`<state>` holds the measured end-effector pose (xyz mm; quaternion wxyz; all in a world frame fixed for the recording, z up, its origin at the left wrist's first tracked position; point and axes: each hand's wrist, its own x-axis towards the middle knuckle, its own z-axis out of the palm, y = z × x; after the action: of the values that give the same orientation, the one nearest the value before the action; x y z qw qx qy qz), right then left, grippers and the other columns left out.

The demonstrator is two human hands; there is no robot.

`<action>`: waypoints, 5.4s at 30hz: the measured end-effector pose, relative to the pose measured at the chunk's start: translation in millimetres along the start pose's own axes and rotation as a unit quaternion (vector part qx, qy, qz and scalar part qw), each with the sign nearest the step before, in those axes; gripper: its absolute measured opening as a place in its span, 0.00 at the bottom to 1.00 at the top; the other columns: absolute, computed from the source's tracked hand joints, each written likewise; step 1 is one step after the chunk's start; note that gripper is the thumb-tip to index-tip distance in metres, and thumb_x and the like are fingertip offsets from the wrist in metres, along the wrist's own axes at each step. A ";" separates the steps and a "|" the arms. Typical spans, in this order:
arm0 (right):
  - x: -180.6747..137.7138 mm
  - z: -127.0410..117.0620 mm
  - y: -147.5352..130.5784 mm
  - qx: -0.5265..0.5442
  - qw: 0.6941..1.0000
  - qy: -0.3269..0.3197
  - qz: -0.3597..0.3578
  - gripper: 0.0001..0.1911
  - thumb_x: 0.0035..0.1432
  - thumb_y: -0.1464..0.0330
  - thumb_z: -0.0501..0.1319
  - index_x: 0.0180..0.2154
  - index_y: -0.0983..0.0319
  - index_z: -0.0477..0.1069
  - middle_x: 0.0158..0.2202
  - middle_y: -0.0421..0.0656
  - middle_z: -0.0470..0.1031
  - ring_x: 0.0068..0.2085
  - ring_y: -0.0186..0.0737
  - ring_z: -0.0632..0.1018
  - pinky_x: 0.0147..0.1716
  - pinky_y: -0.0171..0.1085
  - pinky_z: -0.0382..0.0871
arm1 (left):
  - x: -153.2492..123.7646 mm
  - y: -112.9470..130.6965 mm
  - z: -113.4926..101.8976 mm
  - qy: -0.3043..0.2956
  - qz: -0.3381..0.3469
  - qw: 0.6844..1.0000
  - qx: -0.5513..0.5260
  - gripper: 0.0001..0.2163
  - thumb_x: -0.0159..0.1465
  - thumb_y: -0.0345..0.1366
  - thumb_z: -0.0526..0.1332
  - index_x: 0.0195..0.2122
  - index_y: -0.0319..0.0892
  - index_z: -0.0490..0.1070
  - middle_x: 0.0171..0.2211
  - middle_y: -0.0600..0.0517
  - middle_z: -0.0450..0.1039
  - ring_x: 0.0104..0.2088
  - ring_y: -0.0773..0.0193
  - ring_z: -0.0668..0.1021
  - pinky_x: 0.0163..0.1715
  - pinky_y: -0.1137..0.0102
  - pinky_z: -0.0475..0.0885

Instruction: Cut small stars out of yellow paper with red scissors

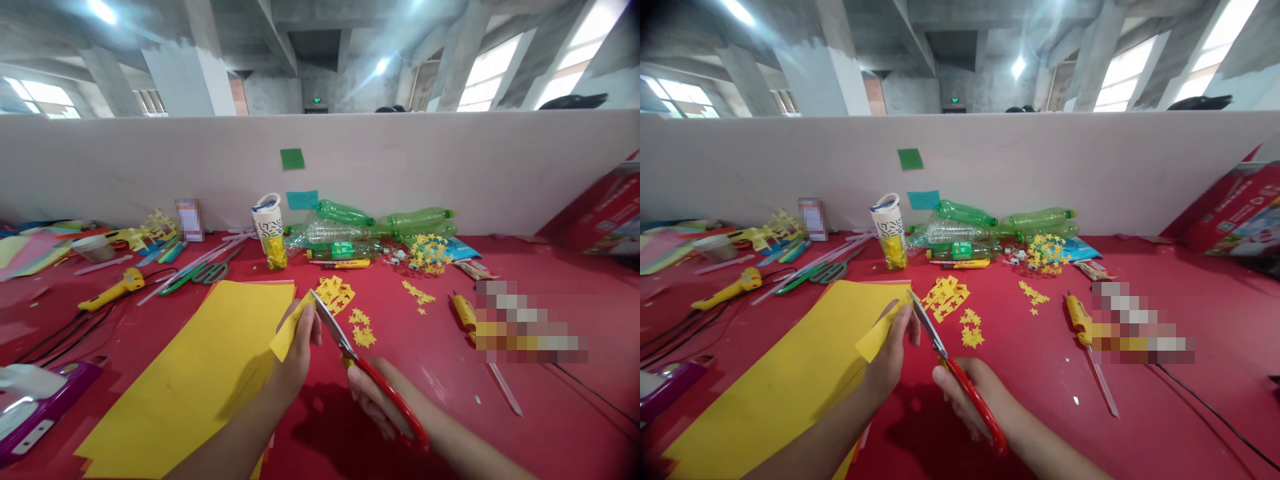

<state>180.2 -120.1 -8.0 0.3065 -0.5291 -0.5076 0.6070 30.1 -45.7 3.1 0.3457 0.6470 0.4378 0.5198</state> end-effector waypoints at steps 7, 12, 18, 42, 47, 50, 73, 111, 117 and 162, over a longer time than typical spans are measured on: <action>1.4 -0.3 3.8 0.010 1.000 -0.008 -0.005 0.26 0.55 0.44 0.48 0.24 0.61 0.59 0.08 0.29 0.54 0.08 0.25 0.57 0.09 0.26 0.51 | -0.8 -3.2 2.3 -0.008 -0.019 1.000 0.000 0.19 0.65 0.40 0.49 0.16 0.43 0.62 0.16 0.55 0.63 0.22 0.66 0.67 0.31 0.71 0.61; 1.7 4.4 5.7 0.022 1.000 0.003 0.010 0.26 0.54 0.44 0.49 0.23 0.60 0.58 0.09 0.30 0.54 0.08 0.25 0.58 0.08 0.27 0.51 | -2.2 -0.1 2.3 -0.010 -0.008 1.000 0.023 0.21 0.66 0.40 0.48 0.16 0.43 0.61 0.16 0.55 0.63 0.22 0.67 0.67 0.32 0.71 0.61; 2.1 5.9 4.6 0.020 1.000 0.005 0.015 0.27 0.54 0.44 0.48 0.22 0.60 0.57 0.09 0.30 0.55 0.08 0.25 0.58 0.06 0.25 0.50 | -3.4 1.1 4.0 -0.002 -0.015 1.000 -0.013 0.20 0.65 0.40 0.49 0.16 0.43 0.62 0.15 0.55 0.63 0.21 0.67 0.66 0.31 0.71 0.61; 0.4 -1.5 -3.2 0.007 0.999 0.028 0.013 0.23 0.55 0.48 0.52 0.22 0.60 0.57 0.09 0.28 0.52 0.08 0.24 0.54 0.06 0.24 0.50 | 7.8 -21.3 4.3 0.041 -0.147 0.963 -0.222 0.15 0.60 0.41 0.56 0.19 0.41 0.67 0.16 0.56 0.64 0.20 0.69 0.66 0.23 0.73 0.63; 0.8 -0.8 -3.3 -0.006 0.999 0.032 0.013 0.23 0.56 0.49 0.52 0.21 0.60 0.56 0.09 0.29 0.52 0.08 0.24 0.55 0.05 0.25 0.49 | 14.6 -20.2 0.9 0.023 -0.131 0.951 -0.279 0.11 0.58 0.37 0.57 0.20 0.38 0.69 0.15 0.55 0.65 0.19 0.69 0.67 0.21 0.74 0.61; 1.5 -1.5 -3.9 -0.010 0.999 0.035 0.022 0.22 0.56 0.51 0.53 0.20 0.60 0.56 0.09 0.29 0.52 0.08 0.24 0.55 0.06 0.25 0.48 | 16.9 -19.5 -1.5 0.031 -0.120 0.948 -0.292 0.10 0.58 0.35 0.58 0.21 0.38 0.68 0.16 0.55 0.65 0.19 0.71 0.66 0.20 0.74 0.61; 0.9 -5.0 -4.5 -0.030 0.998 0.035 0.051 0.25 0.52 0.46 0.53 0.22 0.60 0.58 0.10 0.30 0.54 0.08 0.24 0.56 0.06 0.26 0.50 | 25.5 -16.9 -9.7 -0.027 -0.082 0.957 -0.277 0.07 0.60 0.35 0.56 0.26 0.40 0.64 0.19 0.57 0.65 0.20 0.72 0.66 0.22 0.75 0.62; 2.2 -16.2 -0.2 -0.052 0.998 -0.002 0.027 0.27 0.52 0.44 0.51 0.22 0.61 0.57 0.10 0.29 0.53 0.09 0.23 0.56 0.07 0.24 0.52 | 33.3 -19.9 -18.8 -0.084 -0.081 0.970 -0.214 0.09 0.59 0.36 0.57 0.23 0.40 0.62 0.17 0.58 0.64 0.16 0.72 0.67 0.19 0.75 0.62; 0.9 -13.6 -3.4 -0.066 0.998 0.004 0.024 0.27 0.52 0.43 0.51 0.22 0.61 0.57 0.10 0.29 0.53 0.09 0.23 0.57 0.06 0.24 0.51 | 33.9 -19.9 -19.5 -0.087 -0.082 0.970 -0.213 0.10 0.58 0.37 0.57 0.22 0.40 0.62 0.17 0.58 0.65 0.17 0.72 0.67 0.19 0.75 0.62; -3.9 -15.2 -6.6 -0.072 0.997 0.008 0.011 0.26 0.53 0.44 0.51 0.25 0.62 0.59 0.12 0.30 0.57 0.10 0.23 0.58 0.10 0.25 0.50 | 21.2 -22.9 -9.3 -0.064 -0.125 0.953 -0.267 0.13 0.57 0.37 0.59 0.17 0.38 0.67 0.14 0.55 0.62 0.16 0.71 0.65 0.17 0.74 0.58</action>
<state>194.7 -117.3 0.6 0.2647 -0.5605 -0.5415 0.5680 17.8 -17.5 -7.6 0.5952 0.5034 0.3372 0.5278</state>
